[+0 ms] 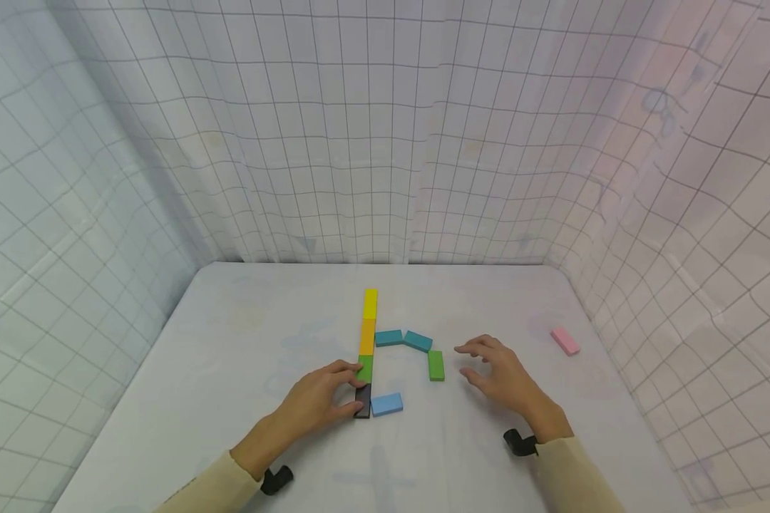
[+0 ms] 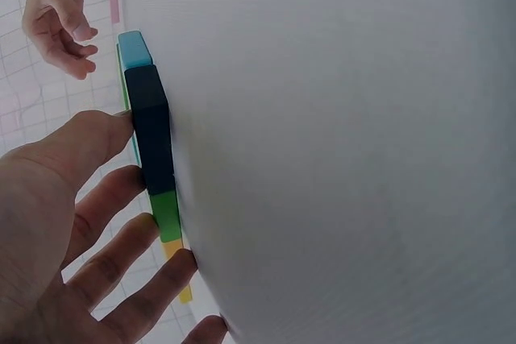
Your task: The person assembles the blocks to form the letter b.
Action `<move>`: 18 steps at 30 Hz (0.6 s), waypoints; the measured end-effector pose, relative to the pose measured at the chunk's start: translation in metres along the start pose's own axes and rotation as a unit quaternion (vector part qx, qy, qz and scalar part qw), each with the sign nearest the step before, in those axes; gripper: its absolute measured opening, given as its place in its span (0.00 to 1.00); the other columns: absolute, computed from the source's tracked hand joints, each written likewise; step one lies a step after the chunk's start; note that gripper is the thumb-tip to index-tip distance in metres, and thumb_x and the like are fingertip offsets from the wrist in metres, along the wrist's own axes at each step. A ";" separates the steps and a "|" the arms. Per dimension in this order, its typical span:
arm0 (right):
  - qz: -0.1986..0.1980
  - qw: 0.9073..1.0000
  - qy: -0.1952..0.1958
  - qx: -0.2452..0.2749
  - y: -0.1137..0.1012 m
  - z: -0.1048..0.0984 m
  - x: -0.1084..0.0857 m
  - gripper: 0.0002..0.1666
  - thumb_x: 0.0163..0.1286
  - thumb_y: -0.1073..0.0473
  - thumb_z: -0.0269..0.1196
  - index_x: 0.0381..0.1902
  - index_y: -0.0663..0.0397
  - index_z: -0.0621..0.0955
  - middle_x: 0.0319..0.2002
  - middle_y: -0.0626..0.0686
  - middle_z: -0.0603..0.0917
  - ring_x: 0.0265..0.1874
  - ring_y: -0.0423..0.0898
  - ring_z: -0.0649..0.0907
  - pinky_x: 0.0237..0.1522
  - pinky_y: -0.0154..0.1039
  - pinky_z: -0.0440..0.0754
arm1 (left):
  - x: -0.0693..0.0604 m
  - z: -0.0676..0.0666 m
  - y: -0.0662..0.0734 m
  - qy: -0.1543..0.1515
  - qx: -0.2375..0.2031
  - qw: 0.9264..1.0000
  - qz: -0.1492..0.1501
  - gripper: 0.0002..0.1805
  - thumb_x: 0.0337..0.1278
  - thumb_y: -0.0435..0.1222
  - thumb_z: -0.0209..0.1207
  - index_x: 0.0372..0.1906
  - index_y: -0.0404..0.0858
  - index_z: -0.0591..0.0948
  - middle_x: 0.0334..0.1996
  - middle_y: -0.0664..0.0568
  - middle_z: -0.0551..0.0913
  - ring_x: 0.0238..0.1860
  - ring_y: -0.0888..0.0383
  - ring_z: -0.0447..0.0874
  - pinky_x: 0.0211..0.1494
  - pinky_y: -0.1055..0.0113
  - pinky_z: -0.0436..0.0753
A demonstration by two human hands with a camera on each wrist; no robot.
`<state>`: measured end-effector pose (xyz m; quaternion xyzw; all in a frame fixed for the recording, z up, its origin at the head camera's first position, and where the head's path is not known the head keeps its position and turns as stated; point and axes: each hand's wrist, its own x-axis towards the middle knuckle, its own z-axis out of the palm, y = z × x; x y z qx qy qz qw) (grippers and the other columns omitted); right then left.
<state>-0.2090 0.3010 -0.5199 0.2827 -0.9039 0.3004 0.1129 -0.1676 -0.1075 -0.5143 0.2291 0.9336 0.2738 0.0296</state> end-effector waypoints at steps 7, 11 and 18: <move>0.011 0.999 0.035 -0.017 0.014 -0.012 -0.006 0.27 0.67 0.72 0.84 0.63 0.57 0.93 0.58 0.52 0.93 0.49 0.56 0.90 0.49 0.50 0.95 | -0.001 -0.002 0.001 0.004 0.001 1.000 0.006 0.16 0.69 0.44 0.83 0.57 0.46 0.95 0.72 0.49 0.90 0.70 0.44 0.93 0.70 0.40 0.93; 0.021 0.998 0.052 -0.025 0.024 -0.018 -0.010 0.28 0.66 0.72 0.84 0.63 0.57 0.93 0.59 0.53 0.92 0.51 0.57 0.92 0.51 0.49 0.95 | -0.001 -0.003 0.001 0.006 -0.002 1.000 0.007 0.16 0.69 0.44 0.83 0.56 0.47 0.95 0.72 0.49 0.90 0.70 0.44 0.93 0.69 0.39 0.93; 0.048 0.996 0.073 -0.034 0.043 -0.028 -0.019 0.27 0.69 0.69 0.83 0.65 0.58 0.92 0.61 0.57 0.91 0.58 0.59 0.90 0.58 0.24 0.83 | 0.000 -0.001 0.000 0.000 -0.004 1.000 -0.001 0.16 0.70 0.43 0.83 0.58 0.47 0.94 0.73 0.50 0.90 0.71 0.44 0.92 0.70 0.40 0.93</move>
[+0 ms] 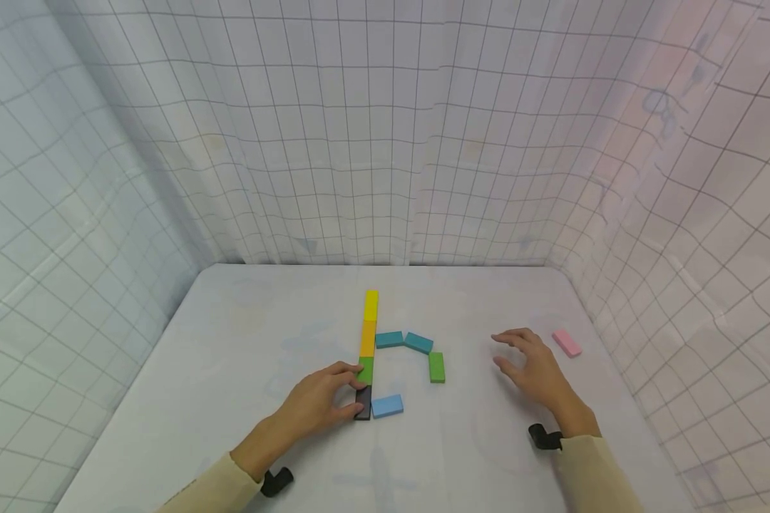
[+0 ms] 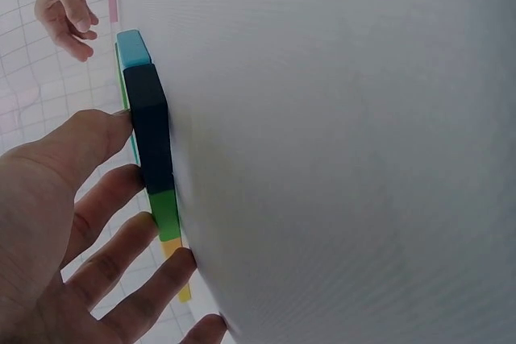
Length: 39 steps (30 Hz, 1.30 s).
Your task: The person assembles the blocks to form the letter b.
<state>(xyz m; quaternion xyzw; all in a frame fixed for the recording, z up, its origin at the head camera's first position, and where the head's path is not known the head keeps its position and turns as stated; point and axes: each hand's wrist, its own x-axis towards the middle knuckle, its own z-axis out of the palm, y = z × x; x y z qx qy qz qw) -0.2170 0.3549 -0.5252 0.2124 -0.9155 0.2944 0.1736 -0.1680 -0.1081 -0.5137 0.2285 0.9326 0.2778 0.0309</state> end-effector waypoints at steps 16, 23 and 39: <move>0.083 0.997 -0.002 -0.006 0.036 -0.030 -0.008 0.32 0.73 0.66 0.81 0.72 0.67 0.86 0.71 0.75 0.82 0.69 0.79 0.78 0.66 0.79 0.75 | -0.003 -0.001 0.002 0.010 0.010 1.000 0.007 0.17 0.68 0.44 0.83 0.57 0.46 0.95 0.72 0.50 0.90 0.69 0.45 0.94 0.68 0.43 0.94; 0.127 0.992 -0.022 -0.014 0.051 -0.039 -0.011 0.37 0.75 0.61 0.80 0.76 0.70 0.82 0.77 0.80 0.75 0.75 0.85 0.70 0.70 0.86 0.66 | -0.002 -0.001 0.001 0.013 0.002 1.000 0.005 0.16 0.69 0.43 0.83 0.57 0.46 0.95 0.71 0.51 0.91 0.69 0.46 0.94 0.68 0.44 0.94; 0.244 0.963 -0.106 -0.029 0.068 -0.053 -0.016 0.49 0.84 0.47 0.74 0.88 0.67 0.68 0.85 0.86 0.58 0.80 0.95 0.58 0.69 0.95 0.66 | -0.002 -0.003 0.003 0.009 0.007 1.000 0.012 0.16 0.69 0.43 0.83 0.57 0.46 0.95 0.72 0.50 0.91 0.69 0.45 0.93 0.68 0.42 0.94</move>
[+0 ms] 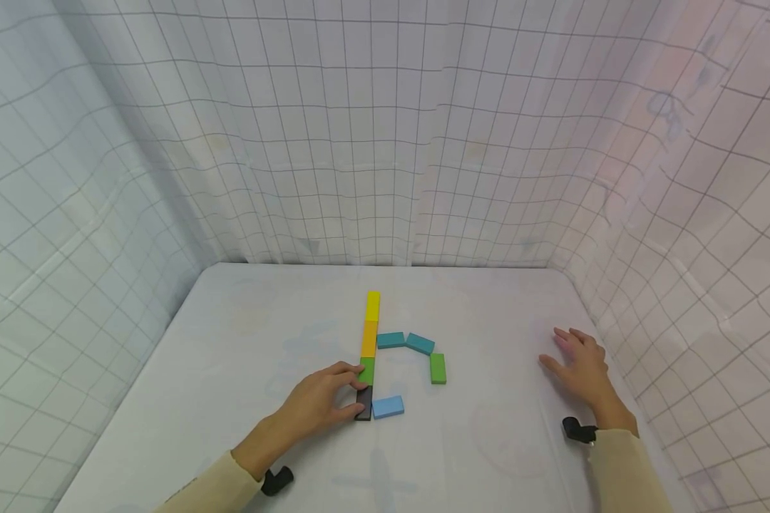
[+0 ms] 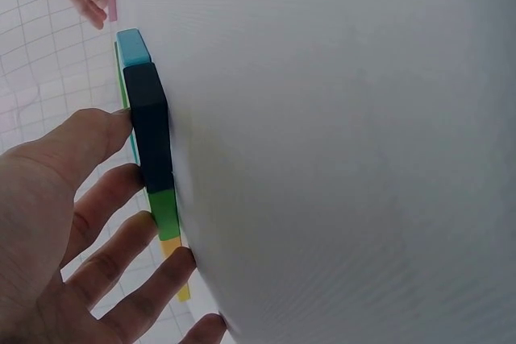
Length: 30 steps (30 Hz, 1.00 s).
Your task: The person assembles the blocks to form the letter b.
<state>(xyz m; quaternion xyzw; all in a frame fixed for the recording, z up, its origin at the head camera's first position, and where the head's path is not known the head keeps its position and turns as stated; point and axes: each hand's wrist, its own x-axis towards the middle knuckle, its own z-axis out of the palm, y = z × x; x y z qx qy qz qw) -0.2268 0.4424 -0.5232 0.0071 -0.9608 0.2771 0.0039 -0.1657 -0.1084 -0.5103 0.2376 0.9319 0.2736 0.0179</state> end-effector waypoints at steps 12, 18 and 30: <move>-0.042 0.998 0.040 0.007 0.008 0.004 0.001 0.42 0.80 0.57 0.75 0.80 0.75 0.73 0.76 0.91 0.68 0.74 0.92 0.67 0.70 0.85 0.62 | 0.001 0.001 -0.002 0.000 0.001 1.000 0.000 0.16 0.68 0.43 0.83 0.57 0.46 0.95 0.71 0.50 0.91 0.68 0.46 0.94 0.68 0.43 0.94; -0.030 0.998 0.045 0.010 0.008 0.004 -0.001 0.40 0.82 0.58 0.72 0.82 0.73 0.73 0.75 0.90 0.69 0.70 0.91 0.69 0.63 0.84 0.73 | 0.002 0.001 -0.001 -0.009 0.003 1.000 -0.007 0.16 0.69 0.43 0.83 0.57 0.46 0.95 0.71 0.50 0.91 0.68 0.47 0.94 0.68 0.43 0.94; -0.059 0.995 0.074 -0.015 0.008 0.010 0.001 0.29 0.78 0.69 0.75 0.72 0.73 0.83 0.60 0.84 0.85 0.56 0.76 0.87 0.52 0.61 0.82 | 0.003 -0.001 -0.001 -0.016 -0.002 1.000 -0.014 0.16 0.69 0.44 0.83 0.57 0.46 0.95 0.71 0.50 0.90 0.69 0.46 0.93 0.70 0.42 0.93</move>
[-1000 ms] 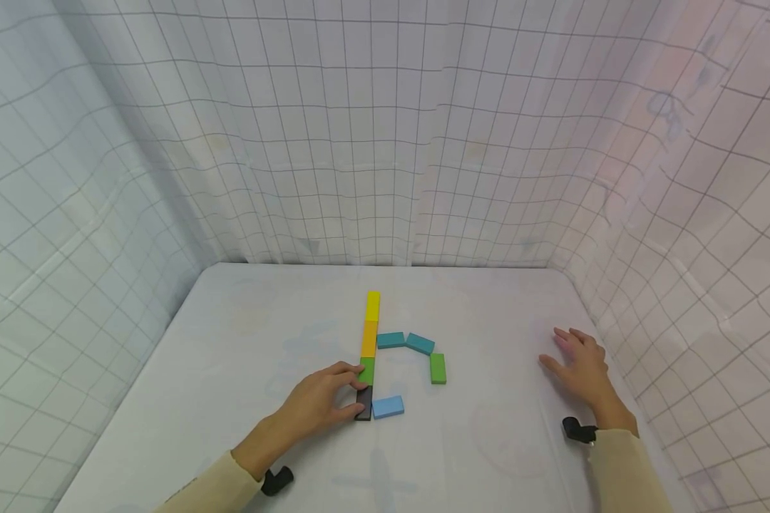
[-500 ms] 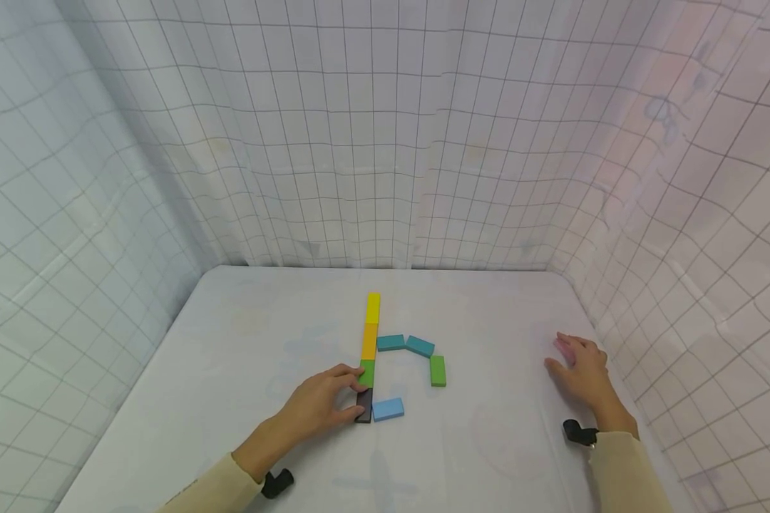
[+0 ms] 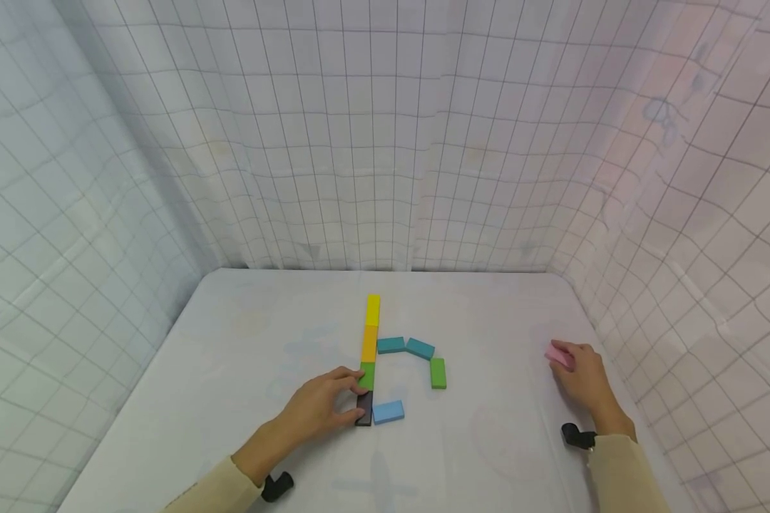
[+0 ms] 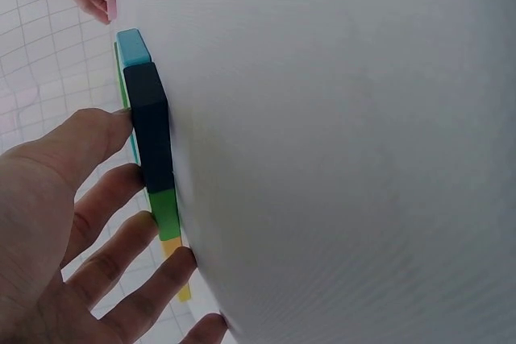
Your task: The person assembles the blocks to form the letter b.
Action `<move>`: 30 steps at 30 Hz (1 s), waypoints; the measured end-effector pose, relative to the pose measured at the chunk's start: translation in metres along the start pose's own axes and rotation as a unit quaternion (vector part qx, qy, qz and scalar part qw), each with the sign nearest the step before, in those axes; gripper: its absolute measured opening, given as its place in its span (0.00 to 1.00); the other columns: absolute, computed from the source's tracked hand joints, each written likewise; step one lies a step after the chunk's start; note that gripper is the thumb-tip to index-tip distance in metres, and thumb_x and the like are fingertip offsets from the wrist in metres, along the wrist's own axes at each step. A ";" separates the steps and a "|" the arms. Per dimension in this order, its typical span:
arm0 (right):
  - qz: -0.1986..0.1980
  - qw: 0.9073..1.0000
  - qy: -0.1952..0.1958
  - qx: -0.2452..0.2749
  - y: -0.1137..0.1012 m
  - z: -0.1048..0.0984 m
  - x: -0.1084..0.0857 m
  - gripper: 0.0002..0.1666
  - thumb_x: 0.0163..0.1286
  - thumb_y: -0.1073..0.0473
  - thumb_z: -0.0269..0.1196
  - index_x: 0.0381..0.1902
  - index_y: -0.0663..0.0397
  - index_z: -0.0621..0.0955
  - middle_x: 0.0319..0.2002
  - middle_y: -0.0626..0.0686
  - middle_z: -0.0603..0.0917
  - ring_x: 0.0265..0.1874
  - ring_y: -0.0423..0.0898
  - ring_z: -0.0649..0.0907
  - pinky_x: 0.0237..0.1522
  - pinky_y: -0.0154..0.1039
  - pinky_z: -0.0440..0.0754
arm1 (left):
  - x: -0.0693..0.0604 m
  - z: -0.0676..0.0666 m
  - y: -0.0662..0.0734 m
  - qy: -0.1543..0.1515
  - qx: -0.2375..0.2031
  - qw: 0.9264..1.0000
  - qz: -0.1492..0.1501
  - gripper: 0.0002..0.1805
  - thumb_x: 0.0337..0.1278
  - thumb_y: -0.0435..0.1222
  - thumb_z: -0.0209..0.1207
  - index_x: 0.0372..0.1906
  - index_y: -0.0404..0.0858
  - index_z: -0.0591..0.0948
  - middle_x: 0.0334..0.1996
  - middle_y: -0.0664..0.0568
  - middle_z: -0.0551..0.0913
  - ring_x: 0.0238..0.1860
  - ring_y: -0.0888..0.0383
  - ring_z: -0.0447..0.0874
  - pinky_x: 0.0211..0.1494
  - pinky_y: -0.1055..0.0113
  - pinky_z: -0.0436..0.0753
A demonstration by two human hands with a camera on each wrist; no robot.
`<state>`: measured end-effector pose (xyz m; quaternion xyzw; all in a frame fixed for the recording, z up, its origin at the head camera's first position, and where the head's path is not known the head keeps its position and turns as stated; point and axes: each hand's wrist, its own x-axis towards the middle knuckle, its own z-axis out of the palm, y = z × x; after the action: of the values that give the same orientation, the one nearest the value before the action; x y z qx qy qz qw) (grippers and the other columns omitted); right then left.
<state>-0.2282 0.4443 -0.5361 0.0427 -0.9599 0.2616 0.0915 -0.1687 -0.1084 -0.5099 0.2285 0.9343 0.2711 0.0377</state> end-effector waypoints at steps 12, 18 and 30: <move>-0.003 1.000 -0.006 -0.006 -0.001 -0.001 -0.002 0.27 0.79 0.68 0.74 0.71 0.73 0.84 0.58 0.81 0.86 0.53 0.72 0.88 0.50 0.57 0.82 | 0.000 -0.002 0.003 0.002 0.001 1.000 0.004 0.16 0.70 0.44 0.83 0.57 0.46 0.94 0.72 0.49 0.90 0.69 0.45 0.93 0.71 0.43 0.93; 0.003 1.000 -0.017 -0.008 0.002 0.000 -0.003 0.27 0.81 0.67 0.73 0.72 0.72 0.84 0.58 0.81 0.86 0.52 0.70 0.87 0.50 0.57 0.83 | -0.001 0.000 0.001 0.005 0.000 1.000 0.009 0.16 0.69 0.44 0.83 0.57 0.46 0.95 0.72 0.49 0.90 0.69 0.45 0.93 0.70 0.43 0.93; 0.014 1.000 -0.024 -0.006 -0.001 -0.001 -0.004 0.27 0.82 0.66 0.72 0.73 0.72 0.83 0.61 0.82 0.85 0.56 0.73 0.87 0.54 0.63 0.84 | -0.001 0.002 -0.001 0.010 0.003 1.000 0.014 0.15 0.69 0.44 0.83 0.55 0.46 0.94 0.71 0.50 0.91 0.68 0.46 0.94 0.70 0.45 0.94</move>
<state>-0.2236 0.4443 -0.5355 0.0347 -0.9638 0.2563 0.0650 -0.1677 -0.1086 -0.5121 0.2388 0.9322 0.2709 0.0236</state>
